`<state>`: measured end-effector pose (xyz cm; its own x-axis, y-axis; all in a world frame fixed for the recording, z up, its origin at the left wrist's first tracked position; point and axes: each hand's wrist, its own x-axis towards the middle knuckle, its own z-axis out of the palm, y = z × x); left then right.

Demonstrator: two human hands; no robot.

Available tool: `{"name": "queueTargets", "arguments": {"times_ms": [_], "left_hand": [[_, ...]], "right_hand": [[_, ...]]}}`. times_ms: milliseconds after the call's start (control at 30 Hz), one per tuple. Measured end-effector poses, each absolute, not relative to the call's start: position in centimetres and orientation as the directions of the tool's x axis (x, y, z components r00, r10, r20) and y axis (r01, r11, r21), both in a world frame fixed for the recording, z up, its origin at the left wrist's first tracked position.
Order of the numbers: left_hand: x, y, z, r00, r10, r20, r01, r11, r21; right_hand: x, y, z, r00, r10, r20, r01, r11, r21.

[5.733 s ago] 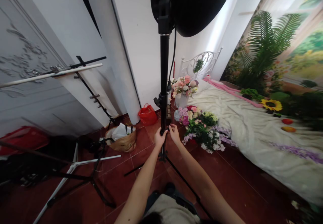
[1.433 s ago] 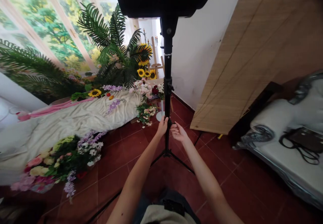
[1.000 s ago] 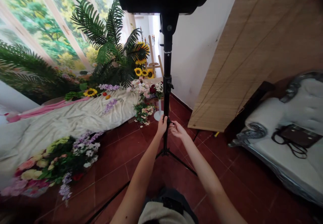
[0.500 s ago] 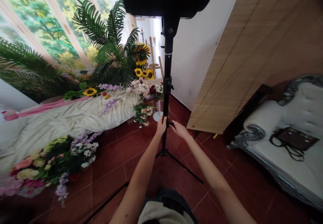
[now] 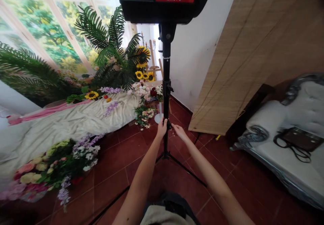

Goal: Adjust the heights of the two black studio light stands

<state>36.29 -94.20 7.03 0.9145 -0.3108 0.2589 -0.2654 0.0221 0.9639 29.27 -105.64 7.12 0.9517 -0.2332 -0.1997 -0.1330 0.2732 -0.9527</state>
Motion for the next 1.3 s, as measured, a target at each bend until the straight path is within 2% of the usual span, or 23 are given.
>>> {"name": "queueTargets", "arguments": {"times_ms": [100, 167, 267, 333, 400, 500, 667, 767, 933, 1067, 1167, 1300], "left_hand": [[36.4, -94.3, 6.8, 0.914, -0.318, 0.253, -0.253, 0.041, 0.966], [36.6, -94.4, 6.7, 0.91, -0.314, 0.27, -0.266, 0.055, 0.962], [36.7, -94.4, 6.6, 0.907, -0.304, 0.292, -0.292, 0.045, 0.955], [36.7, -94.3, 6.6, 0.907, -0.305, 0.291, -0.293, 0.041, 0.955], [36.7, -94.2, 6.6, 0.905, -0.312, 0.289, -0.289, 0.05, 0.956], [36.7, -94.2, 6.6, 0.899, -0.325, 0.293, -0.284, 0.078, 0.956], [36.7, -94.1, 6.5, 0.902, -0.363, 0.236, -0.222, 0.079, 0.972], [36.7, -94.1, 6.5, 0.909, -0.369, 0.196, -0.181, 0.075, 0.981], [36.5, -93.8, 6.6, 0.9, -0.392, 0.193, -0.172, 0.088, 0.981], [36.4, -93.2, 7.0, 0.873, -0.44, 0.21, -0.201, 0.069, 0.977], [36.5, -93.0, 7.3, 0.862, -0.423, 0.278, -0.283, 0.053, 0.958], [36.6, -93.1, 7.3, 0.865, -0.404, 0.296, -0.293, 0.07, 0.953]], "right_hand": [[28.9, -105.7, 7.7, 0.905, -0.423, 0.037, 0.056, 0.032, -0.998], [28.5, -105.6, 8.0, 0.876, -0.456, 0.159, 0.127, -0.1, -0.987], [27.5, -105.2, 7.8, 0.864, -0.437, 0.251, 0.136, -0.278, -0.951], [26.9, -104.8, 7.8, 0.863, -0.43, 0.265, 0.134, -0.312, -0.941], [26.8, -104.4, 8.5, 0.834, -0.479, 0.276, 0.155, -0.277, -0.948], [28.2, -104.0, 12.1, 0.756, -0.554, 0.348, 0.244, -0.254, -0.936], [32.9, -103.3, 21.8, 0.699, -0.463, 0.545, 0.417, -0.355, -0.837], [34.8, -103.1, 25.6, 0.704, -0.383, 0.598, 0.383, -0.504, -0.774], [35.3, -103.2, 26.6, 0.723, -0.325, 0.61, 0.278, -0.671, -0.688], [35.3, -103.5, 26.8, 0.721, -0.273, 0.637, 0.329, -0.674, -0.662], [35.5, -103.6, 27.9, 0.708, -0.256, 0.658, 0.353, -0.679, -0.643], [36.1, -103.8, 29.3, 0.686, -0.246, 0.685, 0.385, -0.676, -0.628]]}}
